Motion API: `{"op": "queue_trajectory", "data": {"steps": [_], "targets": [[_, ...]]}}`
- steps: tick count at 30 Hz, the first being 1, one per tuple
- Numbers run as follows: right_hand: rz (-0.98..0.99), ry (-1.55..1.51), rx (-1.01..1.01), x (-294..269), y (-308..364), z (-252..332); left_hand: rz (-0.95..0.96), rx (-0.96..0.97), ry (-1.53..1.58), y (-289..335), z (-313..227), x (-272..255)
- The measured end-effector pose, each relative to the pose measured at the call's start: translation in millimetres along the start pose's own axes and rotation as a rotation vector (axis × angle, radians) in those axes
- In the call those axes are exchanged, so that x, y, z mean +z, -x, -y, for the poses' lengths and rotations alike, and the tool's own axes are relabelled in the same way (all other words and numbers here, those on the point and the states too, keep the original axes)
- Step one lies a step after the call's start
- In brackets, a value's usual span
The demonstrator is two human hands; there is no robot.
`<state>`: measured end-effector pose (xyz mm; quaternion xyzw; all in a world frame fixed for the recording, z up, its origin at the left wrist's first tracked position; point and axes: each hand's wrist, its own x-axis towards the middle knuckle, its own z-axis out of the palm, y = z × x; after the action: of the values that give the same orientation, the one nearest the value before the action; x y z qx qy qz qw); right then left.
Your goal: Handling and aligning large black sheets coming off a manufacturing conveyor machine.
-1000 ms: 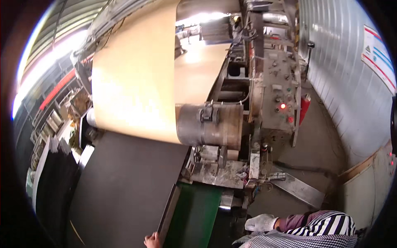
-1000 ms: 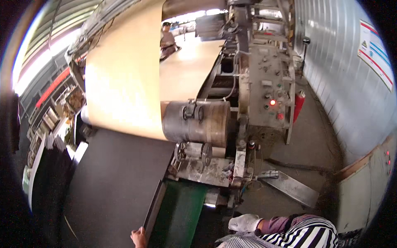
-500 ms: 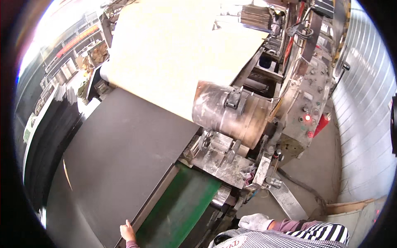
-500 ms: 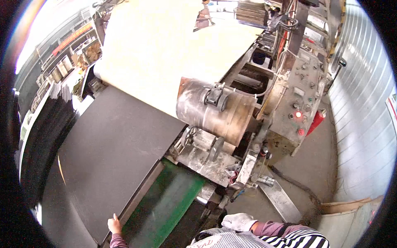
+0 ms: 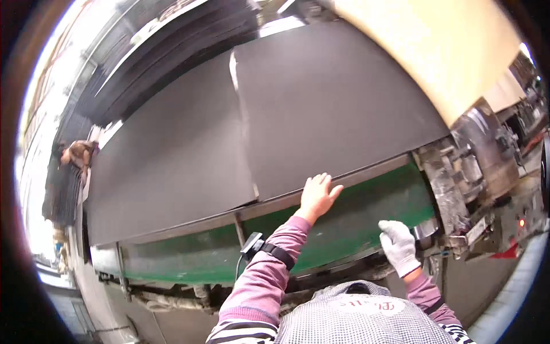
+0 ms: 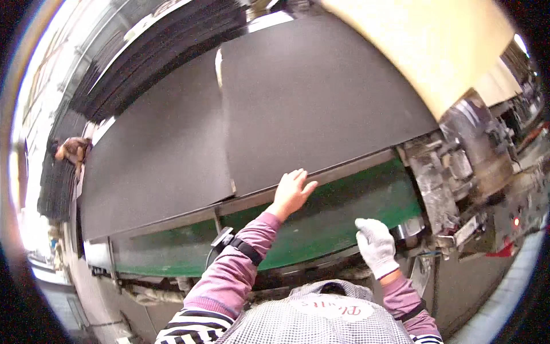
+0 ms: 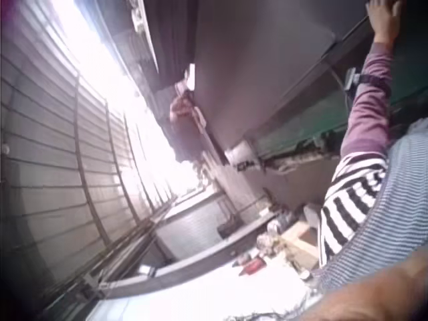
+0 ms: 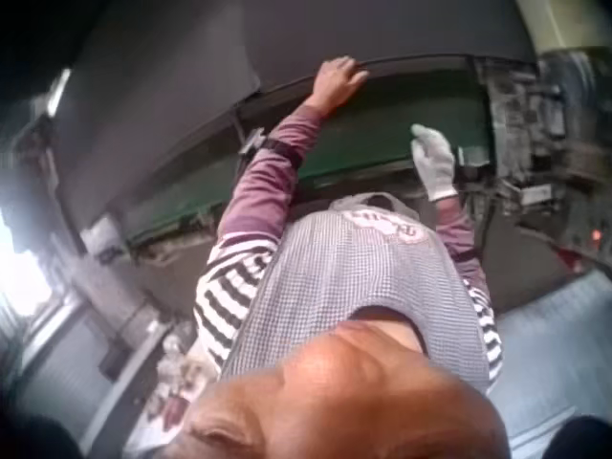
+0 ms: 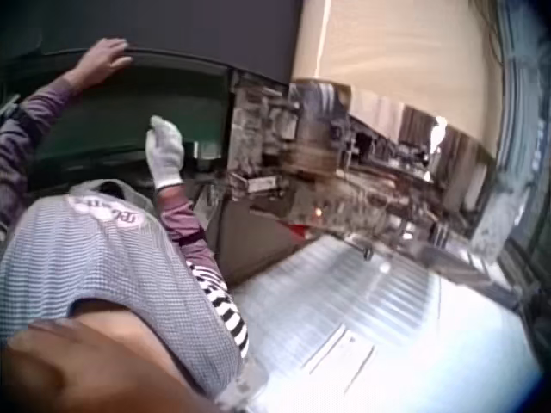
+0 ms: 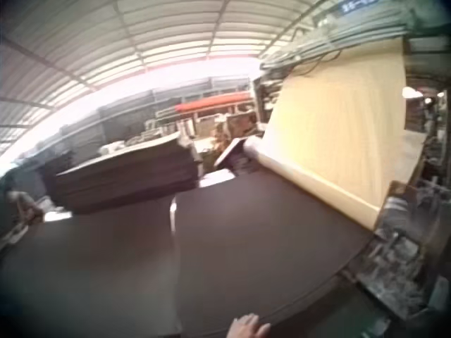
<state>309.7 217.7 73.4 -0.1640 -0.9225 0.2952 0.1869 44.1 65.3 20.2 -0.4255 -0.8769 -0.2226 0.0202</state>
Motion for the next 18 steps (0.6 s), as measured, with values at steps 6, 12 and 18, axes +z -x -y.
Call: {"op": "queue_trajectory", "data": {"steps": [6,12,18], "targets": [[0.14,0.053,-0.202,73,-112,57,-0.339,-0.167,0.167,108,112,-74],[0.368,0.032,0.061,156,-197,111,-0.207,-0.822,-0.342,214,328,-154],[0.406,0.166,0.145,177,-207,98,-0.008,-1.049,-0.34,223,377,-157]]}}
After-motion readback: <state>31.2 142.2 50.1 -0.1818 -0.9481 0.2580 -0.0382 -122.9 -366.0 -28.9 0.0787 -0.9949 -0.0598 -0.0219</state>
